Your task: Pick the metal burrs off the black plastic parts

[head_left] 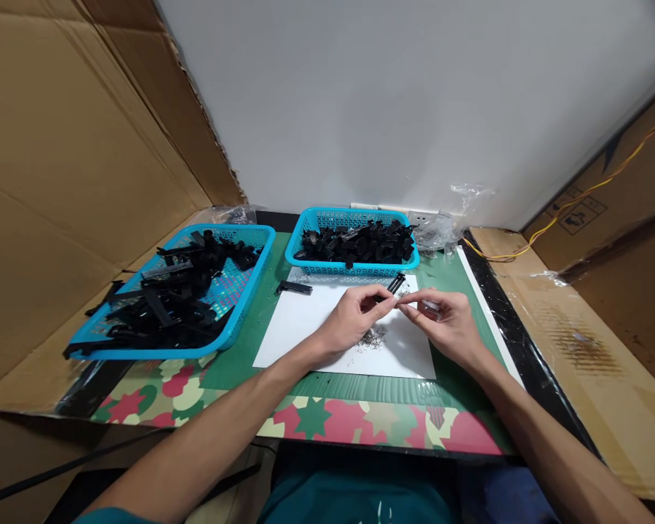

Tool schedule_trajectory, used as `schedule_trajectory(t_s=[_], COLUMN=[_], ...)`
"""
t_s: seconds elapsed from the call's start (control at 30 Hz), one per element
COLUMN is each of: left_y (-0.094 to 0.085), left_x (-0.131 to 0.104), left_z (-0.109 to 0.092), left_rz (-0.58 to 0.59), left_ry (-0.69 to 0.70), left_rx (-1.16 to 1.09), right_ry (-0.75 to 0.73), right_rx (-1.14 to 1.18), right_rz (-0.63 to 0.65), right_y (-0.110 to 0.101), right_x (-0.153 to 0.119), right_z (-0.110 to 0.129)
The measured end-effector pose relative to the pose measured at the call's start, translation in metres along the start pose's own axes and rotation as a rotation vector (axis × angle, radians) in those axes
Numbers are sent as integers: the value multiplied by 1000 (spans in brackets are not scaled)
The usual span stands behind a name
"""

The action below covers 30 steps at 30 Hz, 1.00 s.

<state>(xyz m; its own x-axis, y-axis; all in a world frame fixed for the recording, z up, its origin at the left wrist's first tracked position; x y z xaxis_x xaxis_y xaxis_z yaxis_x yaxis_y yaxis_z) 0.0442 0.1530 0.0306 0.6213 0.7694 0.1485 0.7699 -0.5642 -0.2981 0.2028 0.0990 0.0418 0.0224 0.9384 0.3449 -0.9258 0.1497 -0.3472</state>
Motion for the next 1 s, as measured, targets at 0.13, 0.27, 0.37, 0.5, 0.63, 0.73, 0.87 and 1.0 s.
schedule_trajectory(t_s=[0.13, 0.27, 0.37, 0.5, 0.63, 0.73, 0.87, 1.0], left_y=[-6, -11, -12, -10, -8, -5, -1, 0], left_x=[1, 3, 3, 2, 1, 0, -1, -1], left_z=[2, 8, 9, 8, 6, 7, 10, 10], left_rz=[-69, -132, -139, -102, -69, -46, -7, 1], left_ry=[40, 48, 55, 74, 84, 102, 96, 100], left_rx=[146, 211, 252, 285, 271, 254, 233, 244], right_ry=[-33, 24, 89, 204, 280, 303, 315, 313], right_rx=[-58, -57, -17, -63, -161, -219, -250, -245], right_rz=[169, 423, 464, 139, -14, -7, 30, 120], right_y=[14, 33, 29, -9, -30, -28, -23, -21], right_x=[-1, -6, -3, 11, 16, 16, 15, 15], right_z=[-3, -8, -14, -39, -62, -68, -66, -66])
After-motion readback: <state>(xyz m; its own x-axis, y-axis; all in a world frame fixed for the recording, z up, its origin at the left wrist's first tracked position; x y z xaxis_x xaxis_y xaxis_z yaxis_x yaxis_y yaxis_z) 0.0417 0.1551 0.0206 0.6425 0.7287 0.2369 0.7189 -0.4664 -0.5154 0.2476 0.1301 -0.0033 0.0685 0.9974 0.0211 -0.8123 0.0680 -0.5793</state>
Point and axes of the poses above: each hand's wrist, its own x-axis towards the middle knuckle, its own y-axis out of the palm, z = x × y, the point moved 7 cm from there along x, towards the middle knuckle, and after that the axes turned 5 degrees about x, right-handed, at the moved point
